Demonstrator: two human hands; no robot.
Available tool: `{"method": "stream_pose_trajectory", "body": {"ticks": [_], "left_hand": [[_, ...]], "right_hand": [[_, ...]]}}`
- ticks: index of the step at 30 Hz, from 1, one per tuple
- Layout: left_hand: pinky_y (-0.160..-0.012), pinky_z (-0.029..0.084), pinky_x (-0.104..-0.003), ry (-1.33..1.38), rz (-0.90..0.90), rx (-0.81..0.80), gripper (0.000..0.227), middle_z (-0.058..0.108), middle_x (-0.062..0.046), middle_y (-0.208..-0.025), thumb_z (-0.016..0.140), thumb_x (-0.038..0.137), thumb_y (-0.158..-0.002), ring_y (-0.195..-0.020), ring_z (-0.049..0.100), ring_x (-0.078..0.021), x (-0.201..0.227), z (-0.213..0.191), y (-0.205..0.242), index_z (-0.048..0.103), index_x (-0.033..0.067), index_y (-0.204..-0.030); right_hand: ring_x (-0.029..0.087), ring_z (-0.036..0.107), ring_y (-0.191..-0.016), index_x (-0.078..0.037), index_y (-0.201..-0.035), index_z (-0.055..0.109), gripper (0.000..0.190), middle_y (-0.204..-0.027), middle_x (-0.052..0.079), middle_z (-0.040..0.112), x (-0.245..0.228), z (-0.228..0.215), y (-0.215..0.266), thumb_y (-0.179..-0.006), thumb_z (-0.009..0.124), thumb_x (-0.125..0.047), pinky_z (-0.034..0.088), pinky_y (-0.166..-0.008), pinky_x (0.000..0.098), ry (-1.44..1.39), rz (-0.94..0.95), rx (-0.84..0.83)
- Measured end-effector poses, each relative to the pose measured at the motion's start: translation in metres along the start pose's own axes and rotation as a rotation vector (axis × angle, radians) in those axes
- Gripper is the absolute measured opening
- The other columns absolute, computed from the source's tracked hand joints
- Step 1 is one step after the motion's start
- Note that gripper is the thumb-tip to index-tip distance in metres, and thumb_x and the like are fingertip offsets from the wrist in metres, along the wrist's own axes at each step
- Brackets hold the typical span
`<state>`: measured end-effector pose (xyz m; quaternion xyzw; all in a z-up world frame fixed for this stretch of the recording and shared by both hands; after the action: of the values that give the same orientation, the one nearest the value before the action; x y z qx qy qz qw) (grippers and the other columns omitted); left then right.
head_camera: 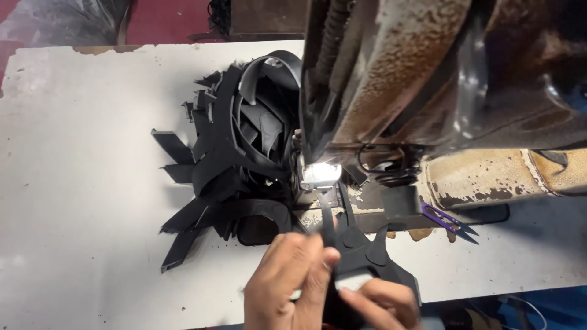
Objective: Sew together black material components using an industrial sewing machine to assemble shoe uppers.
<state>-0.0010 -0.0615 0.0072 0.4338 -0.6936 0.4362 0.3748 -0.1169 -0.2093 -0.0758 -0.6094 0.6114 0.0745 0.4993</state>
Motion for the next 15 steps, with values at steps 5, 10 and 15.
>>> {"method": "stream_pose_trajectory", "body": {"ticks": [5,10,15], "left_hand": [[-0.041,0.040,-0.017,0.033,-0.233,0.138,0.050,0.078,0.002,-0.069,0.061,0.005,-0.089,-0.045,0.051,-0.0030,-0.024,-0.027,-0.008,0.061,0.0070,-0.140],[-0.039,0.038,-0.018,0.076,-0.236,0.155,0.043,0.080,-0.001,-0.074,0.064,0.004,-0.090,-0.045,0.049,-0.0029,-0.041,-0.026,-0.020,0.067,0.0067,-0.132],[-0.038,0.032,-0.019,0.123,-0.342,0.124,0.045,0.075,0.006,-0.071,0.062,0.006,-0.092,-0.043,0.038,-0.0027,-0.043,-0.024,-0.033,0.069,0.0154,-0.136]], "right_hand": [[0.011,0.071,-0.084,-0.014,-0.109,0.074,0.059,-0.098,0.004,0.070,-0.025,0.036,-0.007,-0.057,0.098,-0.025,0.060,-0.077,0.0242,-0.177,0.190,-0.095],[0.009,0.073,-0.071,-0.008,-0.117,0.069,0.066,-0.086,0.004,0.078,-0.028,0.042,-0.034,-0.057,0.096,-0.013,0.062,-0.064,0.0191,-0.143,0.195,-0.168],[0.005,0.069,-0.061,-0.005,-0.117,0.073,0.059,-0.083,0.003,0.079,-0.045,0.040,-0.057,-0.062,0.092,-0.008,0.056,-0.057,0.0148,-0.109,0.162,-0.236]]}}
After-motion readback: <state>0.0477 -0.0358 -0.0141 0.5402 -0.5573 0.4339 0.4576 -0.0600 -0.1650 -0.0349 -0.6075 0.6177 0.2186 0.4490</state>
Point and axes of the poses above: each hand's wrist, its own y-axis away from the middle knuckle, its own z-axis out of the palm, x = y × z, the point moved 10 cm from there along -y, towards the middle knuckle
